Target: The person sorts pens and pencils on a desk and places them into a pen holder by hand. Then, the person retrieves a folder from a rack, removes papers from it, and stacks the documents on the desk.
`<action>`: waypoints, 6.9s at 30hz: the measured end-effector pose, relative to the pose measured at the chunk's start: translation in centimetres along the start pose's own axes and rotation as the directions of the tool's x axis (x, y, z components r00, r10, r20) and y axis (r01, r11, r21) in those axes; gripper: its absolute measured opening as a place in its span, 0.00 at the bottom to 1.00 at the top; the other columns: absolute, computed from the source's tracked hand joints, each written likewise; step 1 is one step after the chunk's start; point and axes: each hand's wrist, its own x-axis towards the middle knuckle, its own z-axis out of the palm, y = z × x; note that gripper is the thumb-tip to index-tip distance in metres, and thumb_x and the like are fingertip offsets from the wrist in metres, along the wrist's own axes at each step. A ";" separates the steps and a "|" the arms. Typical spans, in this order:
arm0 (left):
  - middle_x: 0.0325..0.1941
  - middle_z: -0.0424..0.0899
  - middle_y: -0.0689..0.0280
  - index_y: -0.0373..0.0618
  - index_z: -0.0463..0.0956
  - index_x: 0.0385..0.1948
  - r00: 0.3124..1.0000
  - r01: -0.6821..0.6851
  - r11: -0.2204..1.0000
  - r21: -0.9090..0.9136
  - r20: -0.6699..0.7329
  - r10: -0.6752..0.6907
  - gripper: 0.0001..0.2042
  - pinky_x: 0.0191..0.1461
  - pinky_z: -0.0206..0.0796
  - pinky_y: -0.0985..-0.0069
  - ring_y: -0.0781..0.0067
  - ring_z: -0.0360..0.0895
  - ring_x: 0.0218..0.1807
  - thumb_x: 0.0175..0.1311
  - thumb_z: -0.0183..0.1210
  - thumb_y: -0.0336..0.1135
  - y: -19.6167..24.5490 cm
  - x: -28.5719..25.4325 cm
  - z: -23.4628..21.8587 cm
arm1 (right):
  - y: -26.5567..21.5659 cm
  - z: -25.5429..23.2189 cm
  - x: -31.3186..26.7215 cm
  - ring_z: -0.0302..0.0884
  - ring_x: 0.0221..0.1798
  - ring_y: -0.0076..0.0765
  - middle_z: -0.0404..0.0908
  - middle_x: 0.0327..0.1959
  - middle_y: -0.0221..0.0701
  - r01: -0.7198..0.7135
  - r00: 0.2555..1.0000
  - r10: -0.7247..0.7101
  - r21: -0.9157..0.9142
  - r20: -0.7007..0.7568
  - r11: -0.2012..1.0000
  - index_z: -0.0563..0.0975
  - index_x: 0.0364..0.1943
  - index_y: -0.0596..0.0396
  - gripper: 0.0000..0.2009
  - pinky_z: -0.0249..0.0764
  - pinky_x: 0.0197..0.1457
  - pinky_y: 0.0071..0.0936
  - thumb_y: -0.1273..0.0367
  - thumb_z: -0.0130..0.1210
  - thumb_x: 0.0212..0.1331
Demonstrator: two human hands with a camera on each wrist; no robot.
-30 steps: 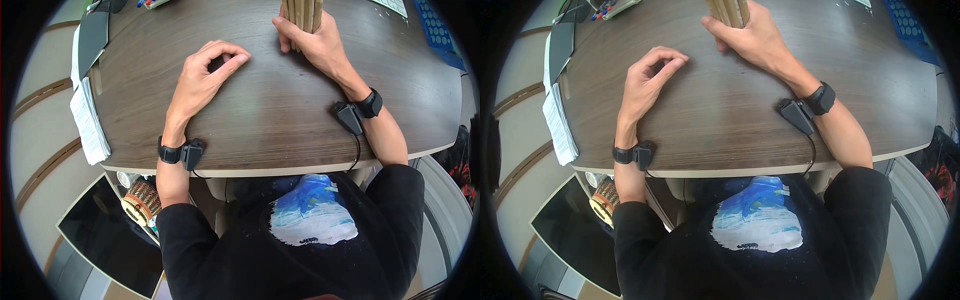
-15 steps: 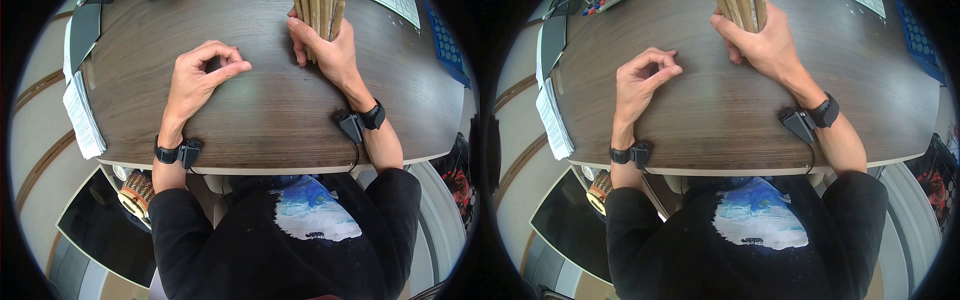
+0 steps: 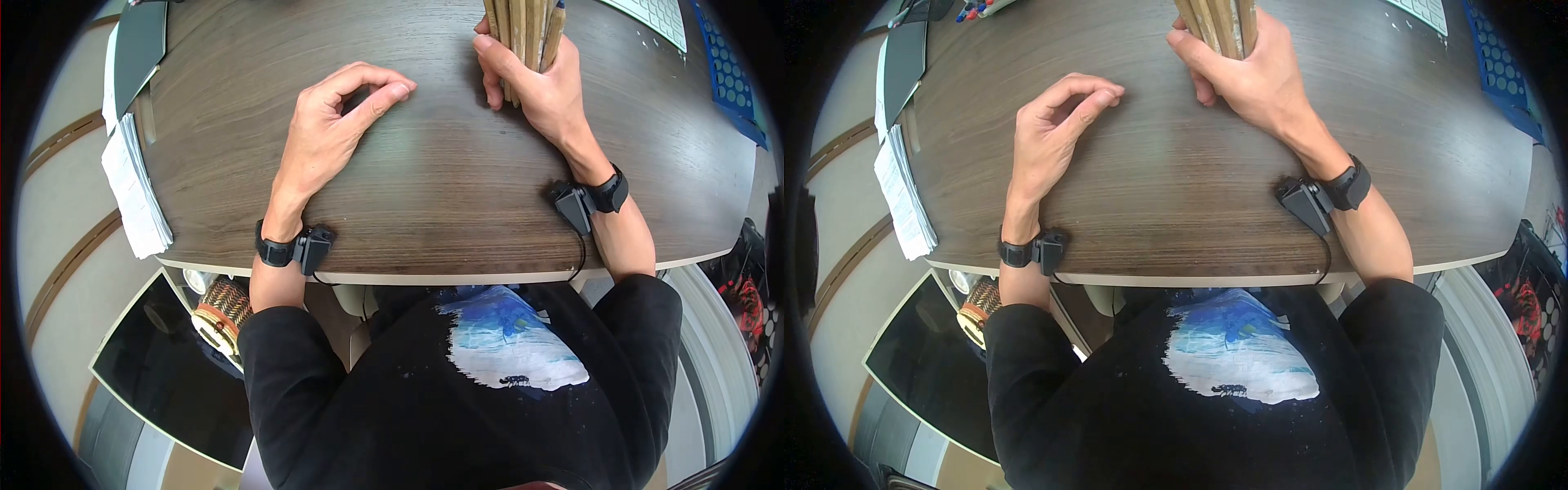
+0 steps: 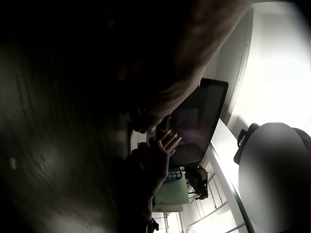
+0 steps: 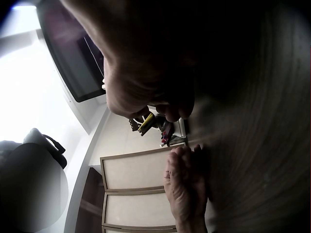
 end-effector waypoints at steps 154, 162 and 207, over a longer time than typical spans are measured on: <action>0.40 0.87 0.65 0.45 0.85 0.39 0.888 -0.452 0.869 0.201 0.008 0.460 0.04 0.59 0.76 0.64 0.61 0.80 0.48 0.72 0.64 0.32 0.3 2.4 1.0 | -29.6 6.2 2.5 0.61 0.35 0.41 0.70 0.32 0.32 0.996 0.058 -0.611 -0.003 0.789 0.090 0.77 0.47 0.51 0.19 0.59 0.37 0.40 0.49 0.50 0.78; 0.45 0.87 0.66 0.46 0.86 0.44 0.893 -0.444 0.859 0.256 0.050 0.447 0.05 0.60 0.75 0.62 0.60 0.79 0.51 0.73 0.64 0.33 0.1 2.5 1.2 | -25.0 6.8 -0.1 0.72 0.26 0.40 0.76 0.25 0.32 0.856 0.512 -0.638 -0.405 0.575 0.322 0.78 0.28 0.56 0.07 0.68 0.33 0.34 0.74 0.67 0.50; 0.31 0.83 0.70 0.38 0.88 0.35 0.967 -0.043 0.961 0.274 -0.231 0.109 0.05 0.41 0.69 0.77 0.80 0.73 0.33 0.66 0.75 0.27 3.1 2.4 3.4 | -1.6 -7.9 3.5 0.82 0.29 0.60 0.84 0.25 0.48 0.272 0.959 -0.284 -0.290 -0.001 0.918 0.70 0.24 0.61 0.14 0.77 0.35 0.46 0.70 0.58 0.65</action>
